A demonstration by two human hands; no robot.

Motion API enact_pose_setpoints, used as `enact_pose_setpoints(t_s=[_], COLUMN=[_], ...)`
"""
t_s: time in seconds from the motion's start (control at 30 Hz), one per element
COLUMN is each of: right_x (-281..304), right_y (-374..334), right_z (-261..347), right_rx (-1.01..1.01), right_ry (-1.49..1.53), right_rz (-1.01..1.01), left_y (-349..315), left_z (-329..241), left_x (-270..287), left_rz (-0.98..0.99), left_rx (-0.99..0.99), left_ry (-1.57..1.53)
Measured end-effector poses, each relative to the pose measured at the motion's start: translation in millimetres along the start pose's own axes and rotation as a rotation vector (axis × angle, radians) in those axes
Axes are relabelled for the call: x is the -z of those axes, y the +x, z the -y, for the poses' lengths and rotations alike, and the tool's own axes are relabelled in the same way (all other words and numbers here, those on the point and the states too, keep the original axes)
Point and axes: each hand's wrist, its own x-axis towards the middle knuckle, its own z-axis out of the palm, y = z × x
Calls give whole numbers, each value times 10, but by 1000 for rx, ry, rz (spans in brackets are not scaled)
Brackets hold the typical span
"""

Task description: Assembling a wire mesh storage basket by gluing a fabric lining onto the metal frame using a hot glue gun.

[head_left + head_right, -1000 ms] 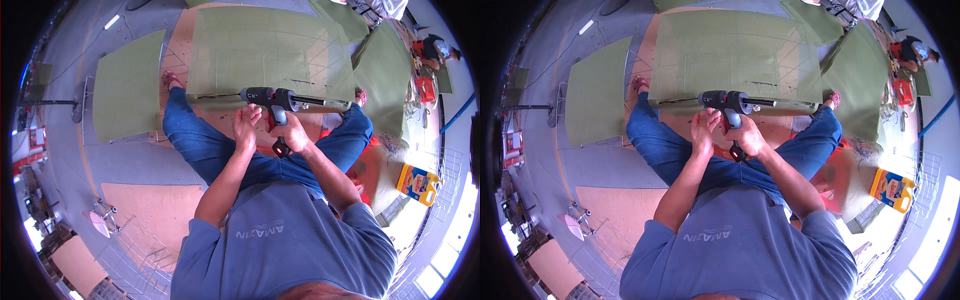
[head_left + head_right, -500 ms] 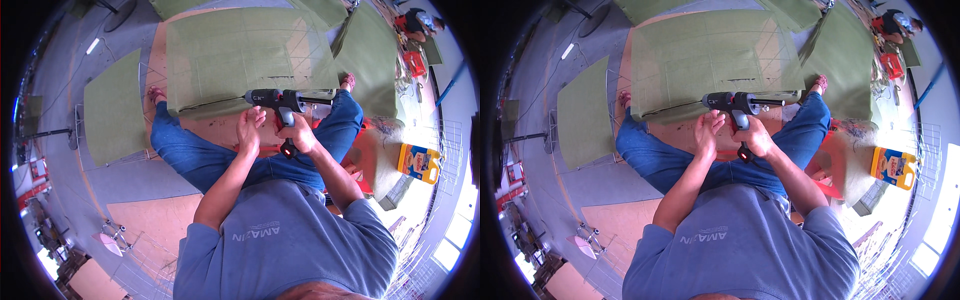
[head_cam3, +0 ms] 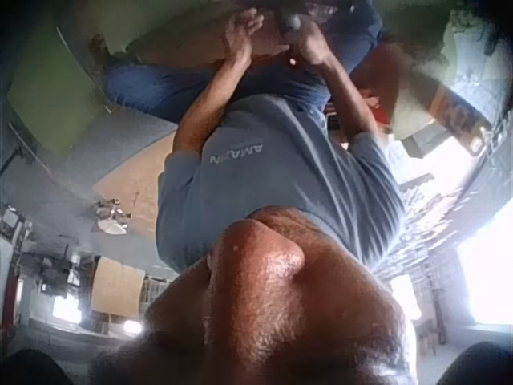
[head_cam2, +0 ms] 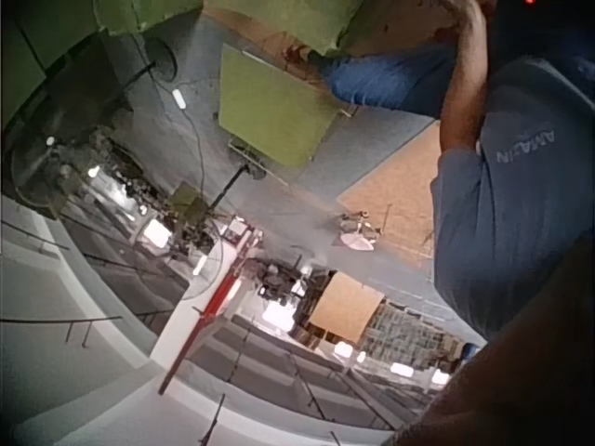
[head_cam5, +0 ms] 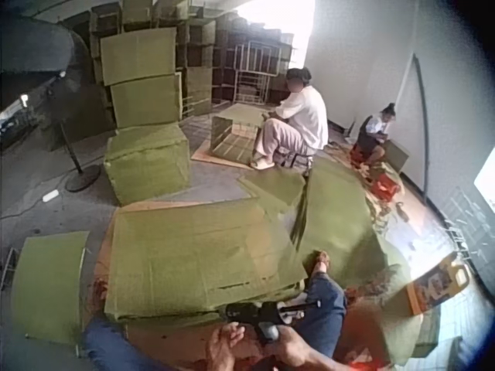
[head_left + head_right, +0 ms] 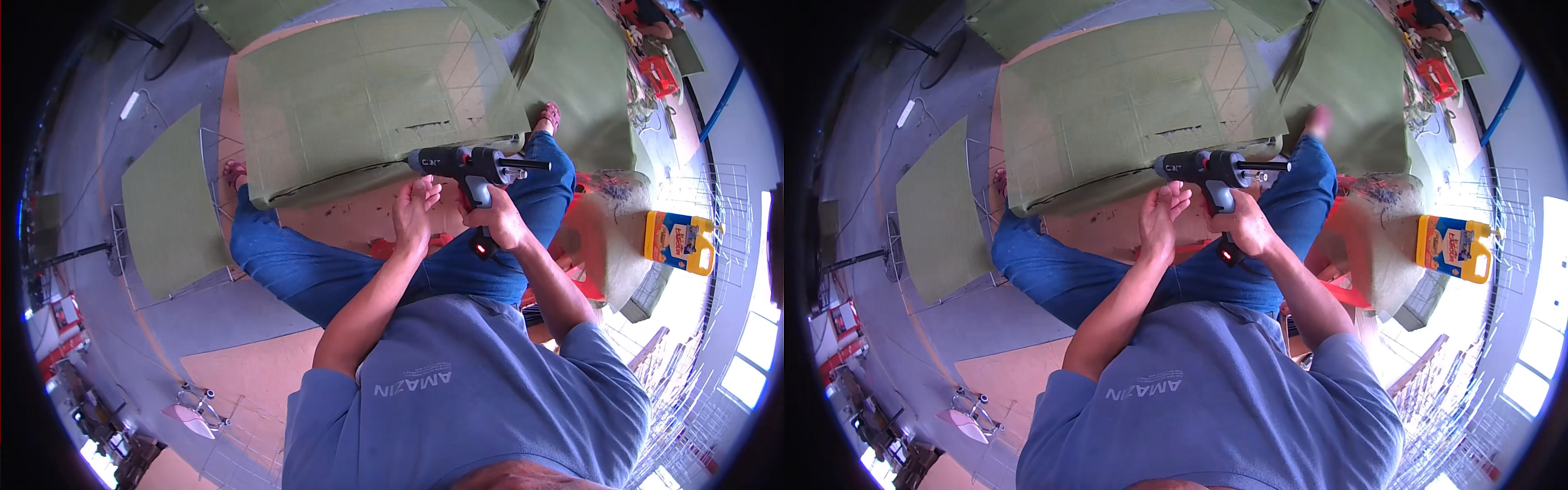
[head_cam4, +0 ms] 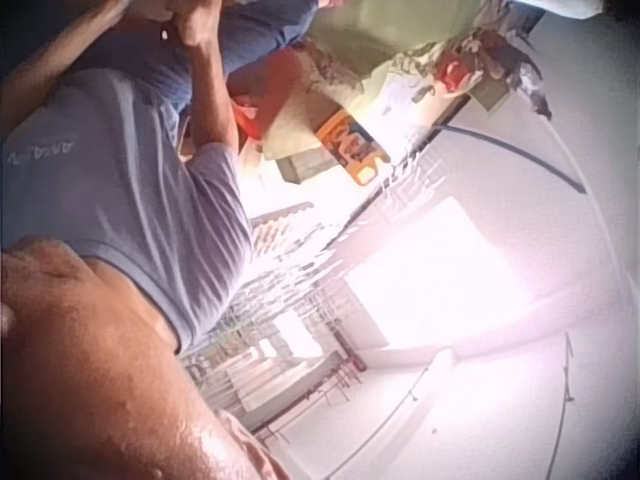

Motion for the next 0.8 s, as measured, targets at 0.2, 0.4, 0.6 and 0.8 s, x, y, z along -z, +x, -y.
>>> enact_pose_setpoints(t_s=[0.2, 0.4, 0.6, 0.8], right_x=[52, 73, 69, 223], right_y=[-102, -128, -127, -176], right_z=[149, 13, 117, -50], right_rx=[-18, 38, -33, 33], right_ry=[-67, -23, -34, 36], right_rz=[-7, -53, -31, -60], left_y=[44, 53, 113, 161], left_z=[101, 97, 169, 240], left_x=[-44, -84, -105, -327], left_rz=[42, 51, 74, 114], left_rx=[0, 26, 26, 57], left_ry=[-18, 12, -1, 27])
